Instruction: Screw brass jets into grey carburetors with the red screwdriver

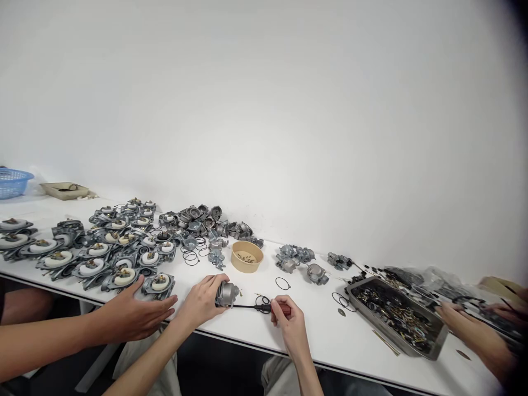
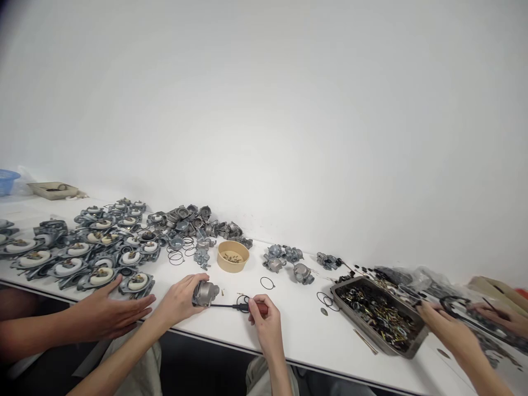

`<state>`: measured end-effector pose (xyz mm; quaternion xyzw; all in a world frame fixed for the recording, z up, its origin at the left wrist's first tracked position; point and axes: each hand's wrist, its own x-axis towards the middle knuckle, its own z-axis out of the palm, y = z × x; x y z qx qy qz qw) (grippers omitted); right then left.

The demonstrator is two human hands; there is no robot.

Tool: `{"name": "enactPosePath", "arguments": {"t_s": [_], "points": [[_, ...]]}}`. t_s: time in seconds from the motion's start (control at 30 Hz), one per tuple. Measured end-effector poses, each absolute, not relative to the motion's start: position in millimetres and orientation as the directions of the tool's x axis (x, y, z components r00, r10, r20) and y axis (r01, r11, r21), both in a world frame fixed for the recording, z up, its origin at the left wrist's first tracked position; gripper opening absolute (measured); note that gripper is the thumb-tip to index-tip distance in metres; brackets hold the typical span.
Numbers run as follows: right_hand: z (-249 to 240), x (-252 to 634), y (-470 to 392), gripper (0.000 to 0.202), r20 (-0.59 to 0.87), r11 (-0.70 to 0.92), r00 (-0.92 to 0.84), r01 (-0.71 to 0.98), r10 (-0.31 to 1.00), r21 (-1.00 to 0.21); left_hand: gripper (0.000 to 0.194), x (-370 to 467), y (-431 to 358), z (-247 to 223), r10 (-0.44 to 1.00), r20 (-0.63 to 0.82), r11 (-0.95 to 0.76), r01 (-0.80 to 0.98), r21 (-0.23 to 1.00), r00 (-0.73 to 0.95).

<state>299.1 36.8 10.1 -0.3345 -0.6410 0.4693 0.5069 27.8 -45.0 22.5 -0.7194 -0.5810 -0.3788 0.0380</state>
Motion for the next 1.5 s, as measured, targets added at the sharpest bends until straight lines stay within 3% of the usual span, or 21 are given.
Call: {"name": "enactPosePath", "arguments": {"t_s": [0.17, 0.33, 0.5, 0.63, 0.77, 0.97, 1.13, 1.3, 1.5], "points": [[10.6, 300.6, 35.2, 0.032, 0.384, 0.359, -0.335, -0.136, 0.860, -0.923, 0.061, 28.2, -45.9, 25.0, 0.827, 0.562, -0.304, 0.855, 0.420, 0.018], [10.9, 297.9, 35.4, 0.038, 0.292, 0.297, -0.253, -0.020, 0.922, -0.955, 0.060, 28.7, -46.7, 26.4, 0.823, 0.569, -0.307, 0.846, 0.437, 0.005], [8.9, 297.9, 37.4, 0.033, 0.339, 0.326, -0.326, -0.097, 0.882, -0.940, 0.058, 29.3, -46.4, 24.4, 0.807, 0.590, -0.321, 0.858, 0.400, 0.027], [5.6, 297.6, 40.1, 0.039, 0.288, 0.290, -0.245, -0.030, 0.926, -0.957, 0.057, 29.6, -45.4, 22.7, 0.803, 0.595, -0.311, 0.873, 0.377, 0.029], [5.4, 299.7, 39.9, 0.034, 0.347, 0.332, -0.320, -0.100, 0.882, -0.938, 0.059, 29.3, -45.1, 22.3, 0.795, 0.606, -0.314, 0.876, 0.366, 0.032], [5.3, 297.6, 39.8, 0.041, 0.291, 0.303, -0.235, 0.017, 0.927, -0.953, 0.060, 28.5, -45.8, 21.8, 0.799, 0.600, -0.307, 0.875, 0.375, 0.023], [5.4, 298.5, 39.9, 0.036, 0.312, 0.302, -0.342, -0.083, 0.886, -0.949, 0.060, 27.1, -44.9, 19.7, 0.799, 0.601, -0.311, 0.867, 0.389, 0.017], [9.1, 296.5, 37.6, 0.044, 0.275, 0.285, -0.239, 0.010, 0.931, -0.958, 0.062, 27.2, -45.8, 21.6, 0.804, 0.595, -0.326, 0.850, 0.413, 0.019], [8.5, 297.9, 39.1, 0.038, 0.303, 0.301, -0.283, -0.052, 0.910, -0.952, 0.060, 28.2, -51.2, 28.7, 0.797, 0.601, -0.393, 0.809, 0.437, 0.062]]}}
